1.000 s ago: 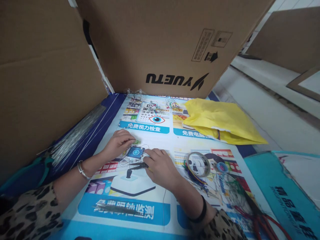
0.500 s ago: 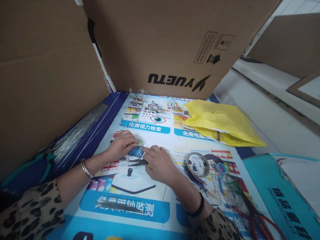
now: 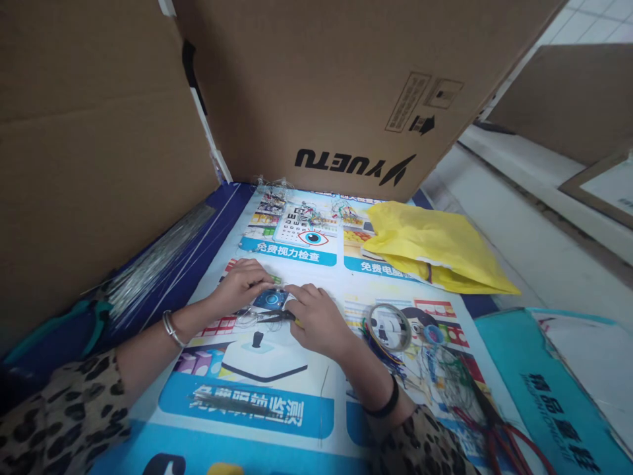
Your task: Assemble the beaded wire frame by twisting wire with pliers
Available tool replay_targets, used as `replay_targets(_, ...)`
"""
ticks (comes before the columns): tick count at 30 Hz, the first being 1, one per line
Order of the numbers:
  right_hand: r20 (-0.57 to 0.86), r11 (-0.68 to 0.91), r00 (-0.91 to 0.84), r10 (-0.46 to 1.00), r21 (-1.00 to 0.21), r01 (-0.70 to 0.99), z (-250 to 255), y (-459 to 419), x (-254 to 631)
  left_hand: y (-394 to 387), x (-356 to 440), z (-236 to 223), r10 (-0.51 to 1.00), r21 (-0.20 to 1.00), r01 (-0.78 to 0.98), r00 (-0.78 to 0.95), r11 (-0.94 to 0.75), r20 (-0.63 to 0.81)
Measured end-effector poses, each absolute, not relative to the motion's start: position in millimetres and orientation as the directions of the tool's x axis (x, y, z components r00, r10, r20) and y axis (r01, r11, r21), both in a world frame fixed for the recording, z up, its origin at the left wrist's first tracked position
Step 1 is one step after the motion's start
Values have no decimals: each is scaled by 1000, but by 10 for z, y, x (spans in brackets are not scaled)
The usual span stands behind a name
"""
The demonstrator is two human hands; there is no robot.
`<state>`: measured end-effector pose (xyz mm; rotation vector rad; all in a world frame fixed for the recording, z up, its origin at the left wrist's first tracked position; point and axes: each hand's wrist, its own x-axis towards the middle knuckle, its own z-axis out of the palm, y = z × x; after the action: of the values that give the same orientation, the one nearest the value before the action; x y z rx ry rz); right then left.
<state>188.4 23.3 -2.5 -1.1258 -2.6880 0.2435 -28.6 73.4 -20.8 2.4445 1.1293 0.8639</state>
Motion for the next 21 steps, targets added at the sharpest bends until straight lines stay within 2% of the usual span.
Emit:
replay_targets(4,184,596,-568,802,-218,772,-10,211,1996,738,-290,-214,771,527,564,495,-636,400)
replay_targets(9,53,458,-455,889,-104,883,112,183,2057,724,-292,-203,764,517,564,501,-644,406)
replay_targets(13,-1,432,-432,902,-19,902,195,217,2027,712,-302,-181,746,490,564,520,-665,416)
replay_targets(21,-66,419,-416,907,30,908,301,265,1943,719,-337,-158,720,435,573,555,-694,417)
